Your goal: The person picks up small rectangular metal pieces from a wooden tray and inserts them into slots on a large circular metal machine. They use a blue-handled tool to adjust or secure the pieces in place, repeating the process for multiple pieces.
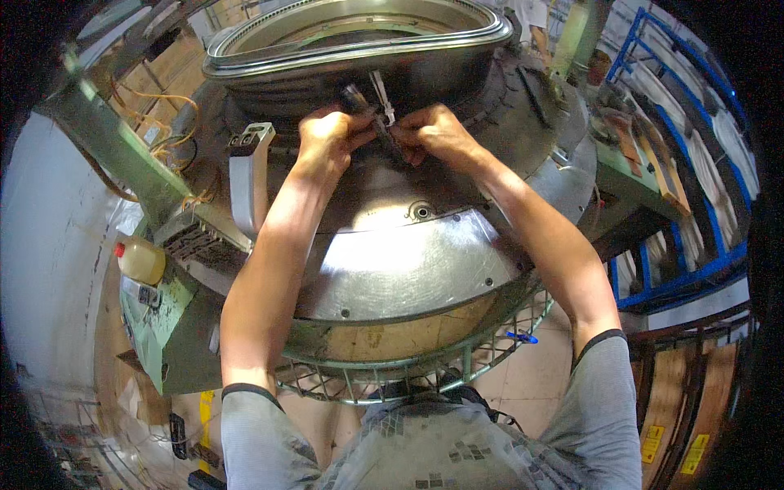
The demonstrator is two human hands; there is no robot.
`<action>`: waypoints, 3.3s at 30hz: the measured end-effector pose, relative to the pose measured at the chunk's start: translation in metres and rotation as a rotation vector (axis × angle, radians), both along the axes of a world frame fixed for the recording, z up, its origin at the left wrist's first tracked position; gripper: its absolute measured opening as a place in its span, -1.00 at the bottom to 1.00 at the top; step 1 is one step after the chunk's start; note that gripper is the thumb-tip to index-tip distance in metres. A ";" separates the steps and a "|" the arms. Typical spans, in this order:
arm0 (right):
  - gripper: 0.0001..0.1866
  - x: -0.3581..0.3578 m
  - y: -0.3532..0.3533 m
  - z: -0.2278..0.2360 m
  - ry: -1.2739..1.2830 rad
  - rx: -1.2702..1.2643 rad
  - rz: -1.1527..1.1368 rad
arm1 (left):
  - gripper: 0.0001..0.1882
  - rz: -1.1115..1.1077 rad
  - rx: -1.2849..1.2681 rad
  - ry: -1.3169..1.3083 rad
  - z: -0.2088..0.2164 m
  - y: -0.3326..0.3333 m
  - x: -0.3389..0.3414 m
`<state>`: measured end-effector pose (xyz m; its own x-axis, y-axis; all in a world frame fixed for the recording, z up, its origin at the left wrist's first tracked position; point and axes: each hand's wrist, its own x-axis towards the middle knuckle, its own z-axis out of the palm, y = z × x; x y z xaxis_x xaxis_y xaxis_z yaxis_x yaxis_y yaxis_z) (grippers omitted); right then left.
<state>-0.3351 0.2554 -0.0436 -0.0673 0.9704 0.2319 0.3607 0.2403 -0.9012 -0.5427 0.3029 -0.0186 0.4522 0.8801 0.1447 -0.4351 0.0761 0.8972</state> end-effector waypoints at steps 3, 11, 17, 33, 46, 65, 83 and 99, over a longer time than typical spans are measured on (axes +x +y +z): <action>-0.78 0.000 0.001 -0.016 -0.143 0.242 -0.152 | -0.82 0.108 -0.021 -0.036 0.000 -0.001 0.005; -0.82 -0.001 0.000 -0.031 -0.158 0.347 -0.221 | -0.81 0.373 0.509 0.173 0.005 0.006 0.006; -0.83 -0.007 -0.002 -0.027 -0.200 0.397 -0.237 | -0.83 0.550 0.718 0.391 0.007 -0.001 0.011; -0.85 -0.012 -0.010 -0.017 -0.238 0.470 -0.265 | -0.78 0.660 1.363 0.722 0.001 -0.010 0.017; -0.85 -0.017 -0.019 -0.008 -0.228 0.363 -0.052 | -0.84 0.367 0.661 0.220 -0.001 -0.009 0.020; -0.89 -0.020 -0.001 -0.008 -0.165 0.507 -0.322 | -0.79 0.597 1.244 0.587 0.004 -0.011 0.012; -0.85 -0.024 0.007 -0.018 -0.186 0.577 -0.396 | -0.71 0.625 1.371 0.847 -0.001 -0.012 0.016; -0.86 -0.023 0.007 -0.018 -0.192 0.594 -0.396 | -0.68 0.576 1.367 0.905 -0.001 -0.013 0.017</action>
